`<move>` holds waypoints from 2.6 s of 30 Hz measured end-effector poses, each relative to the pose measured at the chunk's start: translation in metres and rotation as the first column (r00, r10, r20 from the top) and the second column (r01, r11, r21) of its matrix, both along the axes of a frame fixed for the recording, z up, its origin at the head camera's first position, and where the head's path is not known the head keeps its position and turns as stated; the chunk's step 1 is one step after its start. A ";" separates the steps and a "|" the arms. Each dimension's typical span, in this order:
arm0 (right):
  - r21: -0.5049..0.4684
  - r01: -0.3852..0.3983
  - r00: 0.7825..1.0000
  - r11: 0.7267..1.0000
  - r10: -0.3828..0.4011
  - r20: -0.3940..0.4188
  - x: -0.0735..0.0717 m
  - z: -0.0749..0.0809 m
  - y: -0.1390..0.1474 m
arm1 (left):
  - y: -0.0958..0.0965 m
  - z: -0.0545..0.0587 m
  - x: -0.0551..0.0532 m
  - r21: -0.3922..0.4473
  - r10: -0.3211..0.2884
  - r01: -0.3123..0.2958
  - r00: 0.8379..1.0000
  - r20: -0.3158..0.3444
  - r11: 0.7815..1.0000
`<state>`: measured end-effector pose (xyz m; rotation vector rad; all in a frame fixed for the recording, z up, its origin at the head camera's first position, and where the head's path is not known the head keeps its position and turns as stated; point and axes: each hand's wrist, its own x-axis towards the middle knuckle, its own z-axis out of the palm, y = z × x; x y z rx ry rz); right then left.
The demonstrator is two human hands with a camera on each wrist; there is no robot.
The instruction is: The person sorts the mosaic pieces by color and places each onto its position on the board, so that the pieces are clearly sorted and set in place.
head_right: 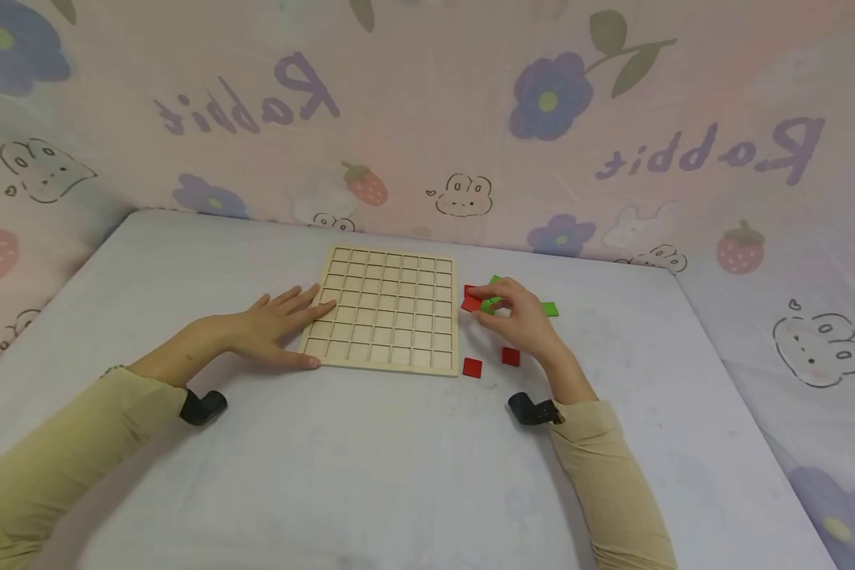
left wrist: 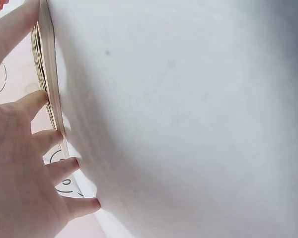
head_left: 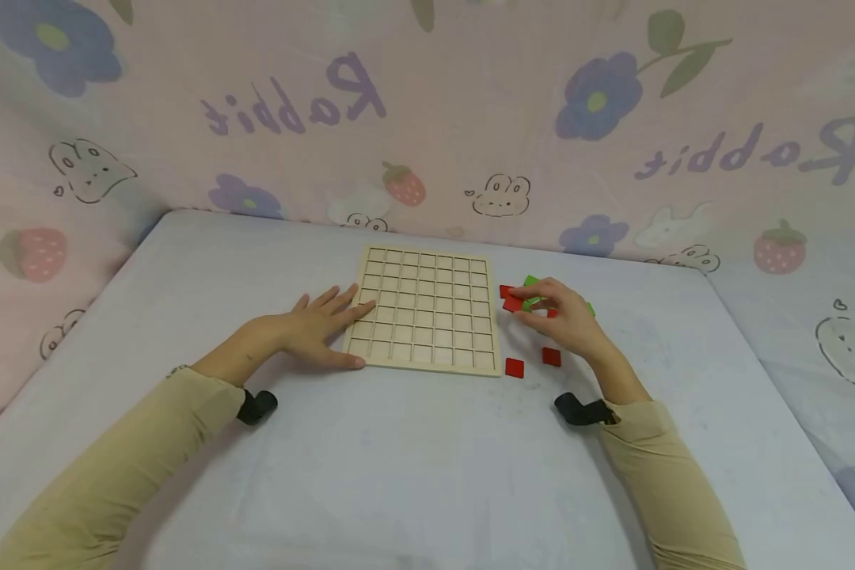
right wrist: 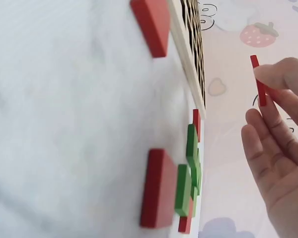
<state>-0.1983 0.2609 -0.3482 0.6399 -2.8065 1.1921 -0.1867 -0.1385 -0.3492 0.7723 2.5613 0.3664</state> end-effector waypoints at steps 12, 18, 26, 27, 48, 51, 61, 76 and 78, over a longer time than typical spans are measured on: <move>-0.089 -0.059 0.998 0.994 0.055 -0.040 -0.006 0.000 -0.013 | -0.002 -0.001 -0.001 0.008 -0.011 0.011 1.000 -0.006 1.000; -0.100 -0.074 0.997 0.992 0.071 -0.036 -0.009 0.002 -0.026 | -0.001 -0.002 -0.001 0.004 -0.020 0.020 1.000 -0.019 1.000; -0.108 -0.071 0.997 0.992 0.071 -0.007 -0.013 0.005 -0.041 | 0.000 0.000 0.001 -0.004 -0.020 0.019 1.000 -0.012 1.000; -0.113 -0.073 0.997 0.991 0.074 -0.003 -0.013 0.006 -0.042 | 0.000 0.000 0.002 -0.003 -0.018 0.018 1.000 -0.010 1.000; -0.185 -0.117 0.990 0.976 0.128 0.052 -0.030 0.009 -0.087 | -0.001 -0.003 -0.002 -0.040 -0.009 0.009 1.000 0.014 0.999; -0.200 -0.114 0.989 0.973 0.130 0.068 -0.037 0.001 -0.089 | 0.000 -0.002 -0.001 -0.041 -0.004 0.005 1.000 0.019 0.999; -0.174 -0.142 0.983 0.974 0.160 0.090 -0.047 -0.004 -0.110 | 0.002 -0.001 0.000 -0.050 0.001 -0.001 1.000 0.014 0.999; -0.106 -0.149 0.979 0.983 0.162 0.123 -0.058 -0.011 -0.133 | 0.001 -0.001 -0.001 -0.047 -0.013 0.014 1.000 0.013 0.999; -0.091 -0.148 0.978 0.985 0.159 0.132 -0.059 -0.011 -0.137 | 0.001 -0.001 -0.001 -0.054 -0.013 0.014 1.000 0.014 0.998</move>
